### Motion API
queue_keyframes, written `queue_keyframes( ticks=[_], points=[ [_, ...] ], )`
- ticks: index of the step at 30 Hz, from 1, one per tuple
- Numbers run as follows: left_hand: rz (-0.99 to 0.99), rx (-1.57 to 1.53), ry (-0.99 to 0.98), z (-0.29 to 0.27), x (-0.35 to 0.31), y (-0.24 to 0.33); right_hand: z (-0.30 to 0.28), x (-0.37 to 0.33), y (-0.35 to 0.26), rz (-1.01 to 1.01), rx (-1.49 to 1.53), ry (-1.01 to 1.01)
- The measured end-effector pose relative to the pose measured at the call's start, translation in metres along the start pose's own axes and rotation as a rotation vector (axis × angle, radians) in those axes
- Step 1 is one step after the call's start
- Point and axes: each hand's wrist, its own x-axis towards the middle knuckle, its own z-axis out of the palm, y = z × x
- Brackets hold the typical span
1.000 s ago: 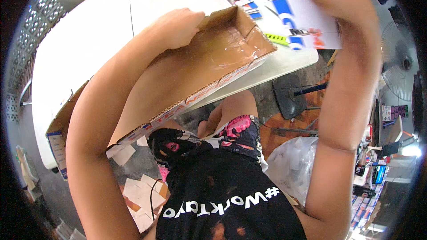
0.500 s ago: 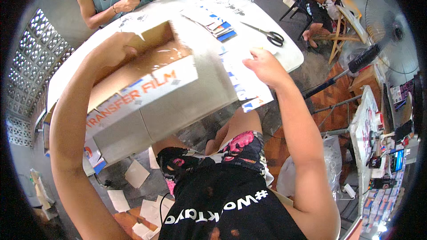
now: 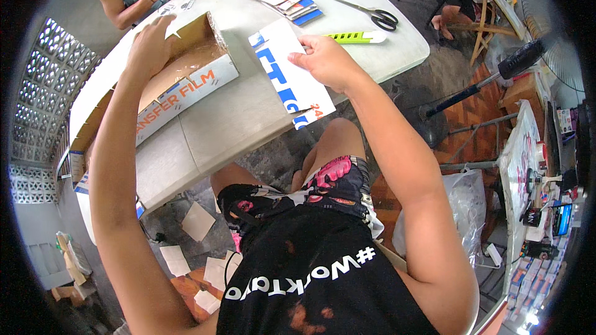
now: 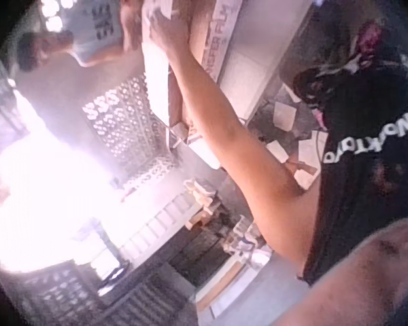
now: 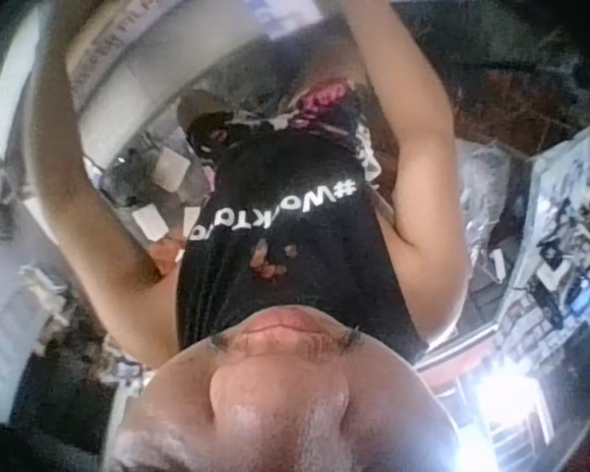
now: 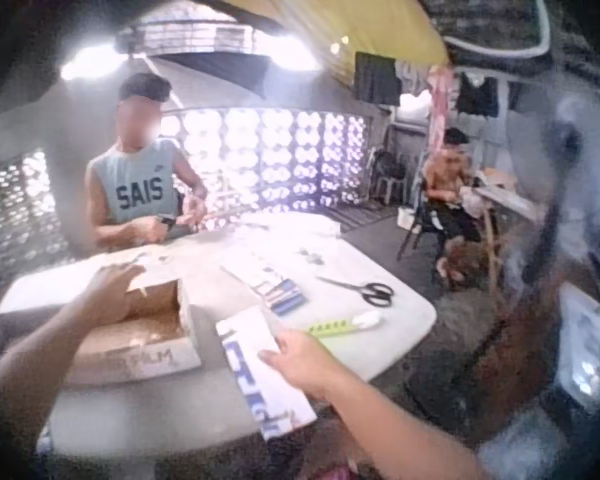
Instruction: The person assembles a cardboard box by cutting and folding its flaps, then securing them with tape. They use a utility knife to trim edges and scissors to cut tape, working at a white table in a workshop.
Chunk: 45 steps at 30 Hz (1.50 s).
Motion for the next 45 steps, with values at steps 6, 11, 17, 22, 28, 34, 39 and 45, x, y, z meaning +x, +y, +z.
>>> queue_keyframes(
  ticks=[6, 11, 17, 22, 28, 34, 39, 45],
  points=[
    [0.245, -0.437, 0.09, -0.05, -0.069, 0.203, -0.005, -0.026, -0.024, -0.107, -0.029, 0.151],
    [0.185, -0.5, 0.153, -0.027, -0.094, 0.251, -0.001, -0.035, -0.03, -0.113, -0.007, 0.235],
    [0.189, -0.542, 0.181, -0.018, -0.092, 0.254, -0.003, -0.032, -0.013, -0.13, 0.058, 0.288],
    [0.061, -0.586, 0.112, -0.033, -0.082, 0.26, 0.001, -0.025, -0.001, -0.135, 0.062, 0.313],
    [0.137, -0.553, 0.17, -0.008, -0.092, 0.256, 0.016, -0.034, 0.0, -0.07, 0.121, 0.213],
    [-0.108, -0.505, 0.23, -0.03, -0.09, 0.217, 0.013, -0.037, 0.021, -0.227, -0.152, 0.112],
    [-0.16, -0.444, -0.061, -0.043, -0.139, 0.173, -0.009, -0.05, -0.008, -0.035, 0.184, 0.169],
    [-0.285, -0.195, 0.258, -0.052, -0.154, 0.129, -0.047, -0.077, 0.008, -0.106, 0.116, 0.325]
  ],
)
